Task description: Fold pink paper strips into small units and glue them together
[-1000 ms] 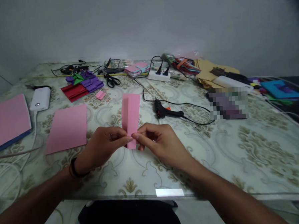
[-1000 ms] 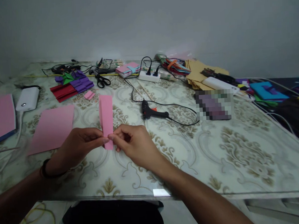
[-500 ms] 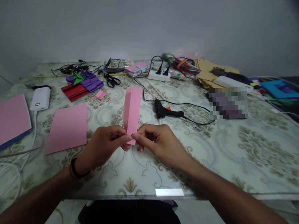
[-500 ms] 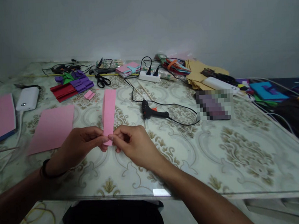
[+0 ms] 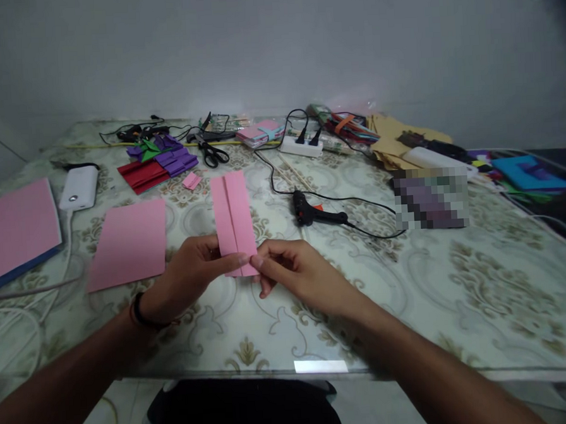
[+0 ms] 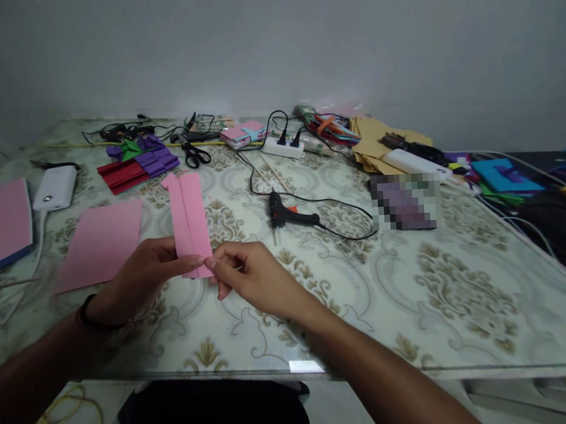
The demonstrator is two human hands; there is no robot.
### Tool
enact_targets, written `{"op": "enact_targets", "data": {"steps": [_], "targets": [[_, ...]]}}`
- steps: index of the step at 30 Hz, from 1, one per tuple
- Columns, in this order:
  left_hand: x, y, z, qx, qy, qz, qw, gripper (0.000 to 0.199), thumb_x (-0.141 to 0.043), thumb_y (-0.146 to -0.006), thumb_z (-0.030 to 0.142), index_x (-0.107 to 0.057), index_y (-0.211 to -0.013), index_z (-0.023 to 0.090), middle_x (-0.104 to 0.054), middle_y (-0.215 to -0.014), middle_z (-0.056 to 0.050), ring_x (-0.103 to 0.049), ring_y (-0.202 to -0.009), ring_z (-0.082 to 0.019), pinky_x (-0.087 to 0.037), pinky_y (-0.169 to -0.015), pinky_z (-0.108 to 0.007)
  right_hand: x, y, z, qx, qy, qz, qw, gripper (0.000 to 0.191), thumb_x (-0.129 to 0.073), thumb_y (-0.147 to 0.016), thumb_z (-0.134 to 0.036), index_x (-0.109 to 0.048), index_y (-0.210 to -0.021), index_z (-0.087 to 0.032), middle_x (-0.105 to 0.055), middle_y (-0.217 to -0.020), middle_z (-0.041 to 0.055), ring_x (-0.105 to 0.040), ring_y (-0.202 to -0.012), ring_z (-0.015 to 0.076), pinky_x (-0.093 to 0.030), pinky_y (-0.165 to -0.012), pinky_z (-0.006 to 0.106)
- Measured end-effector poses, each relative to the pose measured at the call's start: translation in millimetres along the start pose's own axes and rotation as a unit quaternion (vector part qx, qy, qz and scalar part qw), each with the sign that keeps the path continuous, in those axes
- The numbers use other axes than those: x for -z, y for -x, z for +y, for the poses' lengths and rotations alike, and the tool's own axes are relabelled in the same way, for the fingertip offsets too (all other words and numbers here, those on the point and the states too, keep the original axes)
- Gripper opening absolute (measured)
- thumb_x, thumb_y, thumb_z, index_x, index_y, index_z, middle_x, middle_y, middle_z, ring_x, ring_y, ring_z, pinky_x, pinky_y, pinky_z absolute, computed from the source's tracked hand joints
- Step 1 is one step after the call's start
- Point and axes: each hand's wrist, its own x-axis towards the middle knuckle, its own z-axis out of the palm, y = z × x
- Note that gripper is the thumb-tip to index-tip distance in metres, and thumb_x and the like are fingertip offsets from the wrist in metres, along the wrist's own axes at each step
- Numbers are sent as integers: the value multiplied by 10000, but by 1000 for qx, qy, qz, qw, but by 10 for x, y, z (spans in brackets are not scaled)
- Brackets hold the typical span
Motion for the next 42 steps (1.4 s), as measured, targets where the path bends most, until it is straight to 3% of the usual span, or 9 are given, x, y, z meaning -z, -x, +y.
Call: {"op": "enact_targets", "data": {"steps": [4,12,16,18,20,24,31,37,42], "targets": [[8,3,-25,-7,12,-19,1000,195,-728,-914,341,-797,-895,160,-808,-892,-48,-734,-856,-212,-570,-825,-325,-19,5,14,18,35,-5,999,375,-571,-1027,-412,-680,-764,-168,-679,-617,4,-599,-570,118,-434,-577,231],[31,15,-43,-28,39,53,997,154,-800,-858,308,-805,-818,159,-803,-831,-39,-721,-808,-206,-570,-764,-307,20,20,-36,96,156,18,983,372,-571,-1038,-301,-637,-695,-172,-638,-624,-21,-549,-566,103,-393,-567,228],[54,49,8,-63,-22,120,991,277,-800,-859,346,-736,-662,163,-743,-683,16,-649,-639,-147,-485,-581,-241,26,13,-27,130,194,10,972,335,-570,-1043,-274,-668,-740,-171,-669,-683,-5,-599,-617,118,-419,-603,240],[56,65,29,-95,-89,134,982,251,-800,-854,341,-753,-677,170,-762,-702,13,-670,-651,-158,-487,-584,-245,19,10,-13,157,191,28,968,235,-610,-1023,-256,-713,-828,-177,-725,-800,19,-661,-722,140,-475,-685,250],[45,73,34,-138,-164,114,970,155,-787,-864,317,-804,-784,185,-814,-819,-12,-726,-744,-190,-534,-675,-268,15,13,-3,189,176,70,964,125,-662,-994,-244,-734,-908,-188,-751,-899,39,-690,-808,159,-511,-753,264],[2,81,17,-187,-257,59,946,131,-752,-904,301,-828,-942,201,-840,-982,-54,-766,-844,-210,-564,-787,-290,26,39,-1,248,161,133,946,137,-663,-997,-234,-728,-882,-198,-727,-831,35,-673,-768,161,-516,-722,275],[2,119,17,-269,-263,73,924,112,-718,-944,259,-776,-878,189,-790,-830,-37,-712,-728,-156,-526,-672,-249,17,66,-11,269,173,119,940,125,-672,-990,-212,-731,-882,-195,-718,-811,38,-671,-748,162,-521,-704,281],[-17,128,12,-307,-236,43,921,60,-715,-942,188,-759,-978,207,-779,-862,-29,-712,-765,-146,-552,-697,-251,5,87,-34,320,156,128,926,90,-683,-978,-160,-734,-907,-180,-733,-841,56,-686,-782,170,-542,-715,292],[-9,169,47,-322,-233,39,917,56,-700,-944,152,-725,-945,202,-782,-912,-33,-728,-819,-152,-560,-735,-258,16,91,-44,336,176,105,919,119,-649,-997,-166,-734,-918,-189,-754,-847,66,-687,-792,189,-553,-720,319]]}}
